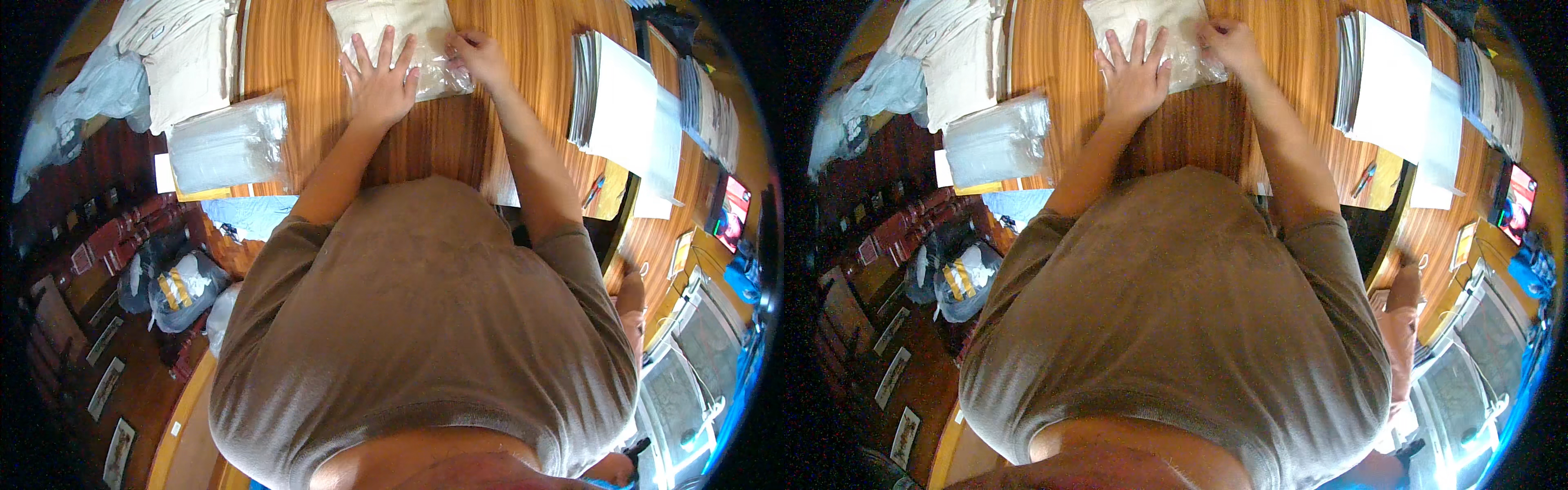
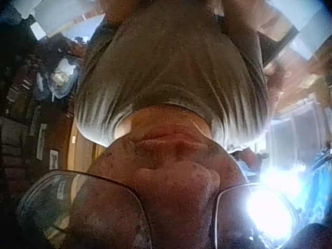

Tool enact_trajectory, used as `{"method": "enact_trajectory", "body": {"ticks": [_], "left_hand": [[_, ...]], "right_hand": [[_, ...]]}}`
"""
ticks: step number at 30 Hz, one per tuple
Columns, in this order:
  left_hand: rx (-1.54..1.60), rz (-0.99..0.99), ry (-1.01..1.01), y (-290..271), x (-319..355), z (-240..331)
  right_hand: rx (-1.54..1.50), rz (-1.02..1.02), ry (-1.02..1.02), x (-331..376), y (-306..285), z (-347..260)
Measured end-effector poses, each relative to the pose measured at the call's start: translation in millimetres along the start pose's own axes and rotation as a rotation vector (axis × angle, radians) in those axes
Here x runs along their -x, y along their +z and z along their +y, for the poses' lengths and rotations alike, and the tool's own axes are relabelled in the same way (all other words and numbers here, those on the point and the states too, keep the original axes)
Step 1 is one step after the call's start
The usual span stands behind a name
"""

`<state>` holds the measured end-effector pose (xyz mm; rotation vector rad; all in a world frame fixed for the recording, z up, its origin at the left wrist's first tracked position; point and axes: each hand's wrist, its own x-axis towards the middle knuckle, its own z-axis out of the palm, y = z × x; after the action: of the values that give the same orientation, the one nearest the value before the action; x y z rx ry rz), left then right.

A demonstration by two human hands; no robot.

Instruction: The person places folded shirts into clear plastic bags, seals the bags by hand, and stacks the packaged shirts on a table.

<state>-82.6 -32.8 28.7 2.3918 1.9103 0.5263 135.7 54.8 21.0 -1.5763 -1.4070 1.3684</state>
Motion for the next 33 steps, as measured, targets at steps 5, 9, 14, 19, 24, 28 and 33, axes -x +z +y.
{"method": "enact_trajectory", "body": {"ticks": [5, 9, 14, 19, 24, 28, 33], "left_hand": [[0.024, -0.016, -0.018, -0.3, -0.5, -4.1], [0.031, -0.037, -0.026, -2.6, -2.9, -1.9], [0.042, -0.020, -0.046, -0.6, -3.0, -1.0], [0.028, 0.003, -0.050, 2.8, 0.1, -4.2], [0.034, -0.019, -0.037, 0.4, -2.2, -1.9], [0.042, -0.016, -0.048, 0.1, -1.0, -2.2], [0.041, -0.021, -0.049, 3.3, -1.2, -3.6]], "right_hand": [[-0.062, -0.054, 0.154, -3.0, -2.1, -31.3], [0.166, -0.056, -0.010, -22.3, -10.2, -22.1], [-0.142, 0.124, -0.017, -15.9, -18.4, -15.0], [-0.004, 0.034, 0.089, 10.5, -18.9, -46.7], [0.121, -0.018, -0.141, 2.4, -2.9, -11.2], [-0.033, -0.016, 0.025, 0.4, -0.2, -18.1], [0.259, -0.204, 0.037, -27.1, -26.5, -25.8]]}}
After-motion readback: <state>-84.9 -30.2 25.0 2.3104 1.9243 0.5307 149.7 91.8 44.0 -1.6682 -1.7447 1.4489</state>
